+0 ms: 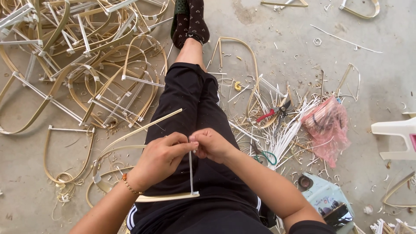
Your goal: Assembling structural components using wood or bamboo strips and white connectors.
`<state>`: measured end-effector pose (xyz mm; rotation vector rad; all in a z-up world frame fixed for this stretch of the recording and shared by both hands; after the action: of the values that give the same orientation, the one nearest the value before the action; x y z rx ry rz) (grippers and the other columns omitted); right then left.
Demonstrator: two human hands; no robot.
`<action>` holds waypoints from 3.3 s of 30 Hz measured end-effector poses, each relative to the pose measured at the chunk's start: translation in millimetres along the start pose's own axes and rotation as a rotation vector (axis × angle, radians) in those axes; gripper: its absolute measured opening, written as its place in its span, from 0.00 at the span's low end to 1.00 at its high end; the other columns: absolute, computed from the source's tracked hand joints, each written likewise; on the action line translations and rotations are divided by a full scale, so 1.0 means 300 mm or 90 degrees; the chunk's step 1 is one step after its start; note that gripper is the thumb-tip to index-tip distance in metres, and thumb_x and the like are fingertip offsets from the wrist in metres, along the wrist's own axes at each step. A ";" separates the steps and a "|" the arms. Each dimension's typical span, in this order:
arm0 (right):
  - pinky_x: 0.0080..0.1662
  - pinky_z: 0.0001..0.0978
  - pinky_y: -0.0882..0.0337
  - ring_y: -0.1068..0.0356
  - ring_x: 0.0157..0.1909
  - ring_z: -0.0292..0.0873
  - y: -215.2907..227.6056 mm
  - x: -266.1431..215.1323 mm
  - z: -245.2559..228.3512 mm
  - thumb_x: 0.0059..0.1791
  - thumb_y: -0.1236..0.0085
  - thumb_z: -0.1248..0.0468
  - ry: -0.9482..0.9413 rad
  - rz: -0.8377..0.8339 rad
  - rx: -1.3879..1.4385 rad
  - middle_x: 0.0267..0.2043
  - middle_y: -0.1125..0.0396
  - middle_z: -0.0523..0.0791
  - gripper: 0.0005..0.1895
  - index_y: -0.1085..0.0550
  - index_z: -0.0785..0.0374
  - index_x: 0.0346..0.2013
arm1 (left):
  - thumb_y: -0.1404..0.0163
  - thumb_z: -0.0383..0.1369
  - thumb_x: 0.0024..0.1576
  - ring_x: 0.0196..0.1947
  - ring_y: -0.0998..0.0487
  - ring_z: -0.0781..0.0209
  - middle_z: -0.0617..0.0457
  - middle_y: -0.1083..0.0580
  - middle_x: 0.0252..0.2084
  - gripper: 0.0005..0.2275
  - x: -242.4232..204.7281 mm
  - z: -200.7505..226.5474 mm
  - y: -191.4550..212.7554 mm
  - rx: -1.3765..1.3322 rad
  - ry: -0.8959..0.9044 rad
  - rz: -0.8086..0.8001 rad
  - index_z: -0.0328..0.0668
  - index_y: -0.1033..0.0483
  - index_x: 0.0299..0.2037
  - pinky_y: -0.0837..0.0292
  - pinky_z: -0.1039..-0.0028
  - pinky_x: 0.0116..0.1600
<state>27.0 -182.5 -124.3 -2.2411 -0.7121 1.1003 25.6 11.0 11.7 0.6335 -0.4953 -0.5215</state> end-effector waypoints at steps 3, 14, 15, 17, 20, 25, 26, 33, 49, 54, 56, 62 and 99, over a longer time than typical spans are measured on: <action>0.23 0.23 0.45 0.42 0.20 0.30 0.043 0.044 0.016 0.56 0.48 0.62 0.128 0.049 0.000 0.22 0.36 0.39 0.14 0.27 0.62 0.27 | 0.45 0.23 0.52 0.34 0.19 0.55 0.54 0.23 0.41 0.13 0.008 -0.010 -0.009 0.040 0.026 -0.007 0.48 0.17 0.46 0.24 0.68 0.36; 0.23 0.25 0.49 0.48 0.19 0.32 -0.022 0.058 -0.021 0.58 0.54 0.45 -0.065 -0.192 -0.103 0.21 0.43 0.39 0.25 0.31 0.60 0.27 | 0.41 0.33 0.52 0.35 0.19 0.50 0.54 0.21 0.35 0.06 0.022 0.017 0.008 0.071 0.113 -0.036 0.47 0.18 0.38 0.25 0.64 0.38; 0.23 0.25 0.49 0.48 0.19 0.32 -0.057 0.042 -0.039 0.58 0.54 0.45 -0.051 -0.167 -0.086 0.21 0.43 0.39 0.25 0.31 0.60 0.27 | 0.41 0.33 0.52 0.35 0.19 0.50 0.54 0.21 0.35 0.06 0.014 0.031 0.005 0.053 0.093 -0.057 0.47 0.18 0.38 0.25 0.64 0.38; 0.22 0.26 0.49 0.47 0.19 0.33 -0.126 0.015 -0.078 0.56 0.58 0.41 -0.062 -0.217 -0.168 0.21 0.43 0.39 0.29 0.29 0.61 0.25 | 0.41 0.32 0.52 0.35 0.19 0.52 0.55 0.21 0.37 0.06 0.000 0.045 0.008 0.115 0.093 -0.027 0.47 0.18 0.38 0.25 0.66 0.37; 0.21 0.27 0.48 0.47 0.19 0.33 -0.136 0.038 -0.058 0.57 0.59 0.39 -0.044 -0.265 -0.125 0.20 0.45 0.38 0.30 0.33 0.58 0.23 | 0.39 0.33 0.50 0.32 0.19 0.54 0.54 0.21 0.36 0.07 -0.045 0.017 -0.011 0.158 0.048 -0.031 0.48 0.17 0.38 0.25 0.68 0.37; 0.21 0.26 0.50 0.49 0.20 0.32 -0.146 0.005 -0.067 0.57 0.55 0.45 0.009 -0.315 -0.114 0.21 0.45 0.38 0.25 0.33 0.58 0.24 | 0.36 0.32 0.48 0.31 0.19 0.56 0.52 0.22 0.35 0.10 -0.136 -0.099 -0.052 0.201 -0.009 -0.040 0.48 0.16 0.39 0.25 0.71 0.35; 0.22 0.25 0.51 0.50 0.20 0.30 -0.150 -0.004 -0.074 0.56 0.51 0.48 0.030 -0.310 -0.124 0.21 0.45 0.37 0.21 0.32 0.58 0.25 | 0.34 0.31 0.47 0.29 0.20 0.57 0.51 0.22 0.34 0.10 -0.158 -0.124 -0.062 0.217 -0.010 -0.033 0.47 0.16 0.39 0.25 0.72 0.34; 0.20 0.24 0.50 0.48 0.18 0.30 -0.136 0.000 -0.008 0.58 0.56 0.44 0.023 -0.262 0.004 0.21 0.43 0.38 0.27 0.31 0.59 0.25 | 0.35 0.30 0.56 0.28 0.24 0.67 0.57 0.25 0.35 0.07 -0.345 -0.323 -0.170 0.160 -0.053 0.071 0.47 0.19 0.41 0.28 0.78 0.35; 0.26 0.21 0.43 0.40 0.25 0.29 -0.110 0.137 0.103 0.56 0.46 0.60 0.272 -0.030 0.095 0.26 0.35 0.38 0.14 0.24 0.61 0.28 | 0.35 0.33 0.56 0.27 0.21 0.62 0.55 0.21 0.39 0.06 -0.156 -0.188 -0.100 0.307 -0.025 -0.001 0.46 0.16 0.41 0.28 0.76 0.32; 0.29 0.27 0.27 0.29 0.29 0.32 0.278 0.046 0.050 0.51 0.44 0.53 0.247 0.237 -0.128 0.29 0.28 0.38 0.11 0.24 0.56 0.36 | 0.33 0.32 0.52 0.25 0.21 0.57 0.53 0.21 0.36 0.07 0.002 -0.047 -0.054 0.361 -0.002 -0.010 0.46 0.15 0.39 0.27 0.70 0.32; 0.39 0.41 0.26 0.26 0.33 0.50 0.599 -0.062 0.139 0.57 0.45 0.52 0.163 0.551 -0.428 0.34 0.30 0.54 0.20 0.25 0.69 0.40 | 0.34 0.30 0.52 0.28 0.20 0.59 0.53 0.21 0.37 0.10 0.007 -0.063 -0.025 0.331 0.038 -0.059 0.48 0.14 0.43 0.25 0.71 0.35; 0.53 0.57 0.31 0.34 0.58 0.66 1.058 -0.322 0.724 0.39 0.46 0.66 -0.105 0.853 -0.913 0.61 0.36 0.60 0.39 0.38 0.51 0.67 | 0.45 0.23 0.64 0.41 0.19 0.62 0.54 0.23 0.46 0.13 -0.141 -0.243 0.009 0.289 0.108 -0.029 0.54 0.17 0.54 0.23 0.76 0.49; 0.53 0.38 0.28 0.28 0.53 0.46 -0.129 -0.423 -0.340 0.46 0.41 0.32 0.121 -0.210 -0.807 0.49 0.29 0.45 0.39 0.25 0.59 0.57 | 0.45 0.24 0.53 0.38 0.18 0.47 0.45 0.30 0.57 0.26 -0.034 0.188 0.077 -0.007 0.039 -0.039 0.45 0.35 0.64 0.23 0.62 0.39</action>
<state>35.5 -262.2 22.5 -2.9091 -1.9826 0.1860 -7.5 9.2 63.8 0.6546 -0.4156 -0.5603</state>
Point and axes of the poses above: each hand's wrist, its own x-axis towards the middle knuckle, its own y-axis out of the back of the hand, z = x × y, the point moved 2 cm from there along x, towards the middle knuckle
